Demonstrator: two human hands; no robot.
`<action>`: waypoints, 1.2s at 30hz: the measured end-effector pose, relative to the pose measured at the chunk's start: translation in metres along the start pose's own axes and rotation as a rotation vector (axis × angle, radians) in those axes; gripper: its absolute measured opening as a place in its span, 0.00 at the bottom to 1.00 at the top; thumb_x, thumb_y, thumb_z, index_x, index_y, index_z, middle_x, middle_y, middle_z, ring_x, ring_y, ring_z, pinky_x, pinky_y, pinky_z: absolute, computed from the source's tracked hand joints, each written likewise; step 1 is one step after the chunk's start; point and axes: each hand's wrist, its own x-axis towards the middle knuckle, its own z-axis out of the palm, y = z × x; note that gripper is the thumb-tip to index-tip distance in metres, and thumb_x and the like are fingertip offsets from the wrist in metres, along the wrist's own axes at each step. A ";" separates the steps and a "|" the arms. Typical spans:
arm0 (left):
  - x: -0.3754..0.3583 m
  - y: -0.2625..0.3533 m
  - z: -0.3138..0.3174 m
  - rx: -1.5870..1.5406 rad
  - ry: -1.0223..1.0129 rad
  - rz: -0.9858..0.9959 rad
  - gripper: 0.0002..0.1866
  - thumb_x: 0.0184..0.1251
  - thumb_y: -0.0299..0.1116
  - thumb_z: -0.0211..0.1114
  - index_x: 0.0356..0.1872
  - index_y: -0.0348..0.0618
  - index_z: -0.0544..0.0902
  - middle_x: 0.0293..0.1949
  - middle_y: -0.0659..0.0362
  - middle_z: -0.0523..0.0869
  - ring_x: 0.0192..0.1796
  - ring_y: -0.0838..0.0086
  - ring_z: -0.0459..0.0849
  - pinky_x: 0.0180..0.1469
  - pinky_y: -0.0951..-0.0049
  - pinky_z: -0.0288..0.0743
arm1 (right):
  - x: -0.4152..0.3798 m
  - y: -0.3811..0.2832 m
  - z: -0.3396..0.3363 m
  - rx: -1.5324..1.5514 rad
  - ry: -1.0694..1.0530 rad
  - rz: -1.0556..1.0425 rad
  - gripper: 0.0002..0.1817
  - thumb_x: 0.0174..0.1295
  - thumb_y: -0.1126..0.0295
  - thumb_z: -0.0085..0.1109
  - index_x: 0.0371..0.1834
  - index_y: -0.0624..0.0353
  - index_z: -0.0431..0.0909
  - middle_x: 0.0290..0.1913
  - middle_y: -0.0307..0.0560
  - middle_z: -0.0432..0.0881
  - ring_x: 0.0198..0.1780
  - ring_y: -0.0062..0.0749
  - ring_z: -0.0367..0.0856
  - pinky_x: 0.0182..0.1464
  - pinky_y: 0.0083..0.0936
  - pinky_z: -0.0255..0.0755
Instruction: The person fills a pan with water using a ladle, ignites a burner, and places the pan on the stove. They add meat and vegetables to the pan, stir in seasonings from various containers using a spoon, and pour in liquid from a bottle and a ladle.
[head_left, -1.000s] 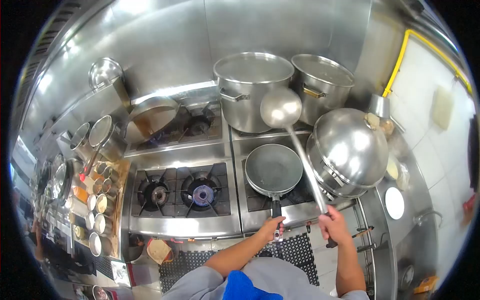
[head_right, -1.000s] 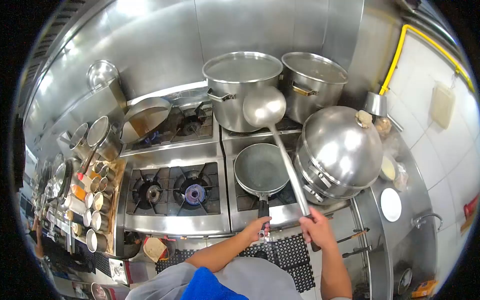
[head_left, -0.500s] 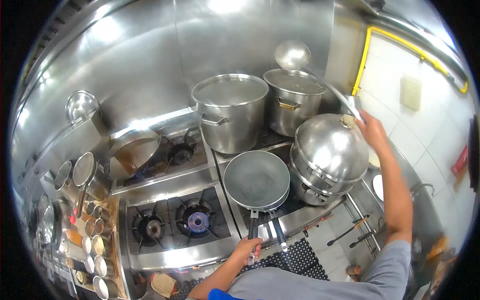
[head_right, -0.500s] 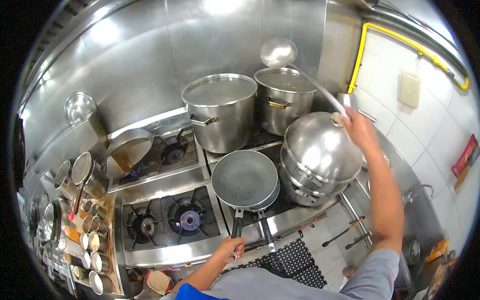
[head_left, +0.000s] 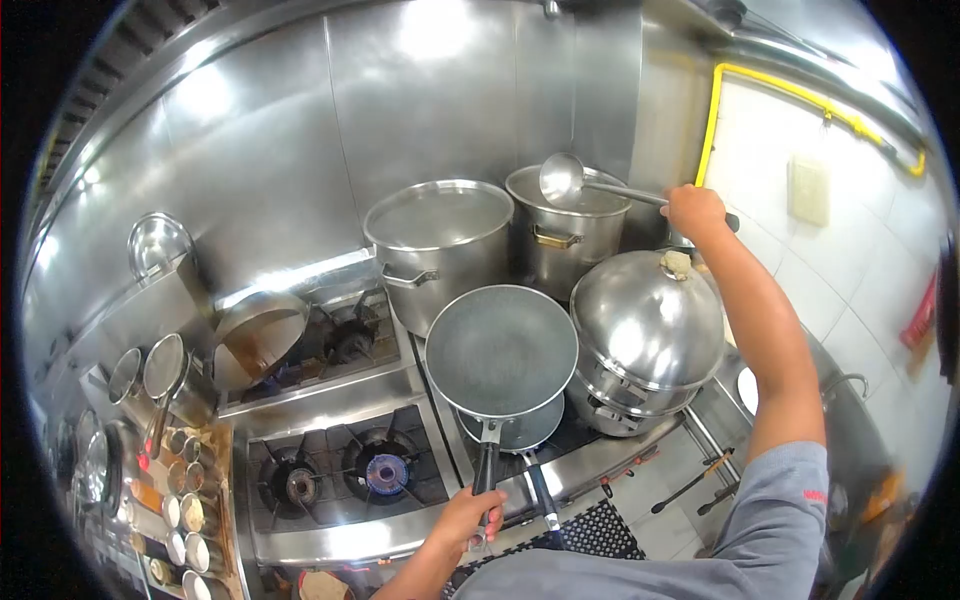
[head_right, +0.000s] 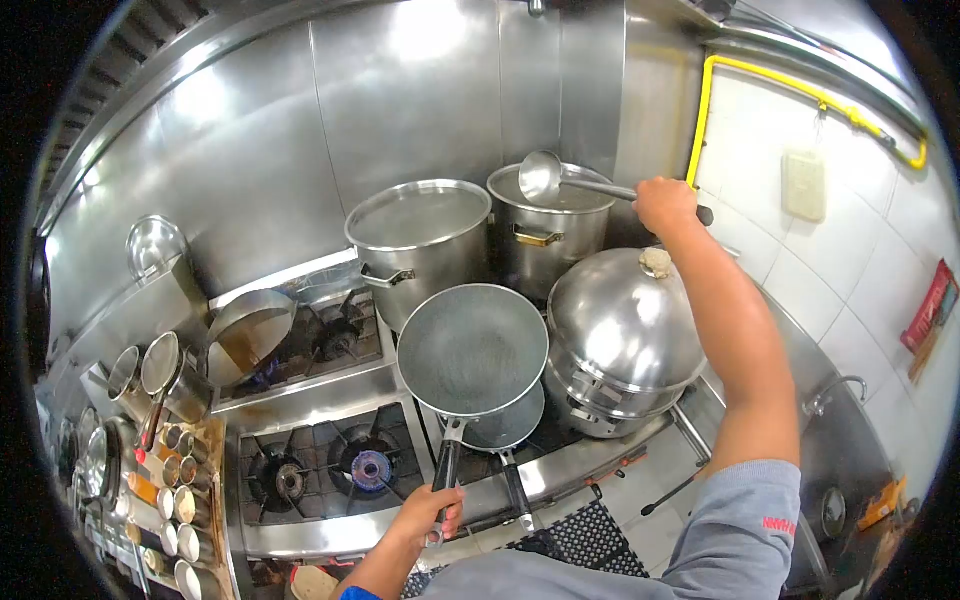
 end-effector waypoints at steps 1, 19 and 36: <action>0.002 0.001 0.004 -0.006 0.011 -0.004 0.16 0.60 0.40 0.58 0.15 0.49 0.67 0.11 0.64 0.69 0.13 0.79 0.69 0.16 0.76 0.49 | 0.004 0.002 0.008 -0.003 0.019 -0.041 0.16 0.58 0.55 0.57 0.39 0.53 0.82 0.39 0.48 0.84 0.43 0.42 0.83 0.43 0.34 0.77; 0.030 0.079 0.098 0.131 0.085 0.039 0.18 0.59 0.45 0.58 0.13 0.51 0.67 0.09 0.65 0.68 0.12 0.81 0.68 0.13 0.80 0.49 | 0.066 0.036 0.046 0.041 -0.074 -0.173 0.15 0.55 0.56 0.58 0.41 0.49 0.82 0.41 0.48 0.82 0.46 0.43 0.80 0.48 0.38 0.75; 0.070 0.117 0.119 -0.101 -0.032 0.148 0.15 0.62 0.39 0.58 0.16 0.48 0.69 0.11 0.63 0.71 0.11 0.79 0.70 0.08 0.81 0.52 | 0.119 0.087 0.034 0.674 -0.762 0.035 0.11 0.61 0.56 0.57 0.37 0.49 0.75 0.17 0.34 0.68 0.14 0.14 0.57 0.18 0.20 0.55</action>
